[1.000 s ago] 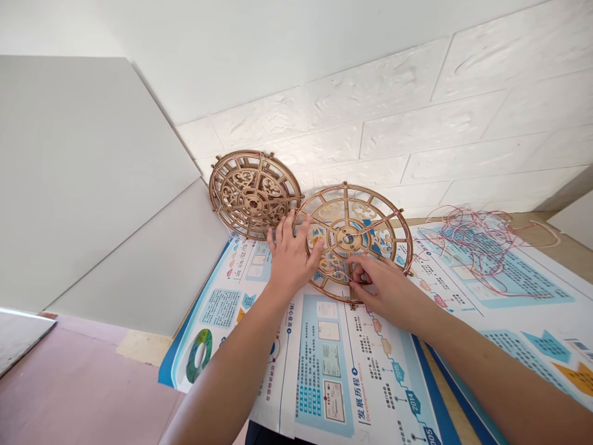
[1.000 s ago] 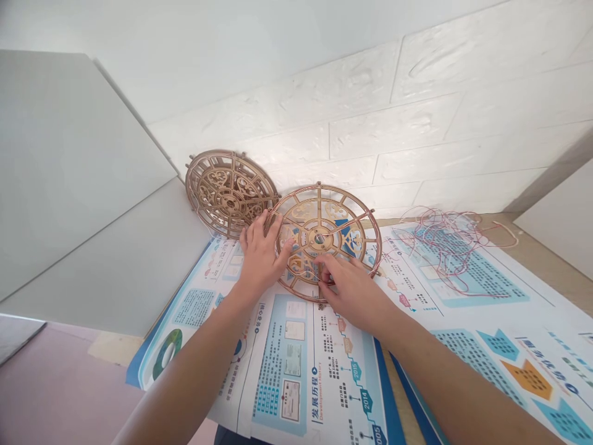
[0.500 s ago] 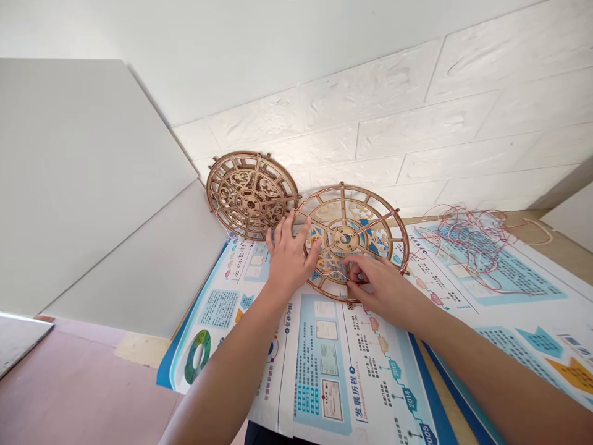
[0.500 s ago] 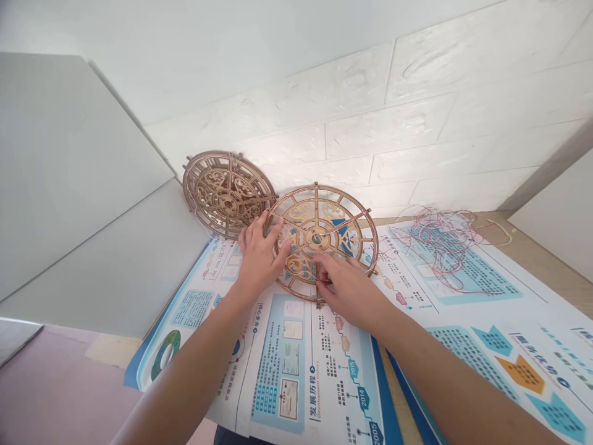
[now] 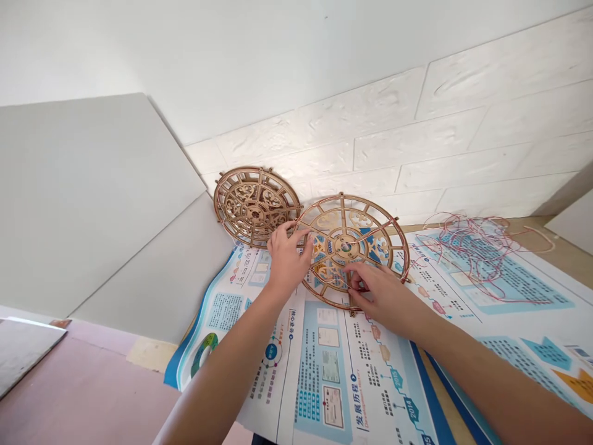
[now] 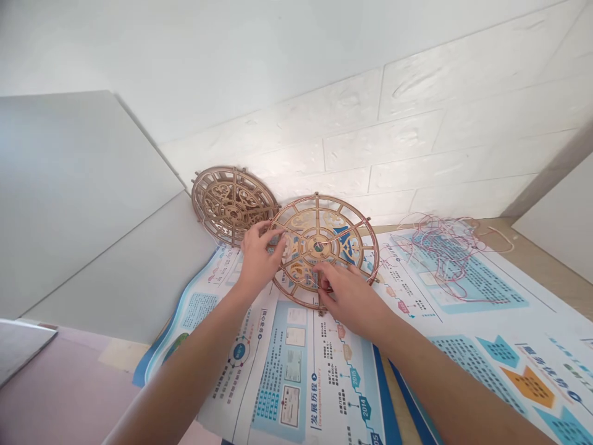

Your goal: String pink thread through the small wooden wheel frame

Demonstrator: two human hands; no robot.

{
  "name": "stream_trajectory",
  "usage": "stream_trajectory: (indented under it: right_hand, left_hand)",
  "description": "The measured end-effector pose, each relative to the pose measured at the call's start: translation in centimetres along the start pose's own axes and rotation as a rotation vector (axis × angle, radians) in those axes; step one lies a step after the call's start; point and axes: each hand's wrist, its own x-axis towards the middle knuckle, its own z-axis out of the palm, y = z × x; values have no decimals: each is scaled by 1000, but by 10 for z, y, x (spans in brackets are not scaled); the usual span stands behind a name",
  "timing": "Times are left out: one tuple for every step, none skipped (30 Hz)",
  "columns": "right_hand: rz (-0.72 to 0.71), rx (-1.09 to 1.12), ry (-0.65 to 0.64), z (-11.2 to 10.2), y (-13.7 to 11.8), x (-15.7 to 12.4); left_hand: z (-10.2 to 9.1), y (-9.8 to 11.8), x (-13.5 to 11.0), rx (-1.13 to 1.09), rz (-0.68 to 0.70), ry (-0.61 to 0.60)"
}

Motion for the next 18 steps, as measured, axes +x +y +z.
stream_trajectory:
  right_hand:
    - [-3, 2, -3, -1, -1, 0]
    - [-4, 1, -6, -1, -1, 0]
    - [-4, -1, -7, -2, -2, 0]
    - [-1, -3, -7, -3, -3, 0]
    - [5, -5, -9, -4, -4, -1]
    - [11, -10, -10, -5, -5, -1]
    - [15, -14, -13, -6, -6, -2]
    - [18, -16, -14, -7, -7, -2]
    - [19, -16, -15, -7, -7, -3]
    - [17, -14, -16, -8, -8, -3]
    - [15, -9, -16, -8, -8, -4]
    - [14, -2, -16, -9, -8, -4]
    - [14, 5, -15, -9, -8, -5]
    - [12, 9, -12, -10, -8, -5]
    - [10, 11, -9, -11, -8, -6]
    - [9, 12, -3, -12, -8, -6]
    - [7, 10, 4, -12, -8, -7]
    - [5, 5, 8, -13, -9, -7]
  left_hand:
    - [-1, 1, 3, 4, -5, 10]
    - [-2, 2, 7, 11, -5, 15]
    - [-3, 4, 10, 24, 1, 15]
    - [-4, 5, 14, 43, 11, 8]
    - [-5, 6, 17, 64, 24, -7]
    - [-6, 8, 21, 86, 37, -26]
    - [-7, 9, 24, 106, 49, -46]
    - [-8, 10, 26, 122, 59, -64]
    - [-8, 12, 28, 137, 72, -80]
    - [-8, 13, 29, 149, 84, -89]
    - [-9, 15, 30, 161, 97, -91]
    - [-9, 17, 31, 172, 107, -90]
    - [-9, 19, 31, 179, 112, -89]
    - [-10, 21, 31, 181, 110, -86]
    - [-11, 23, 31, 178, 100, -81]
    - [-12, 24, 30, 173, 85, -76]
    - [-14, 25, 30, 166, 68, -75]
    - [-15, 26, 29, 159, 49, -75]
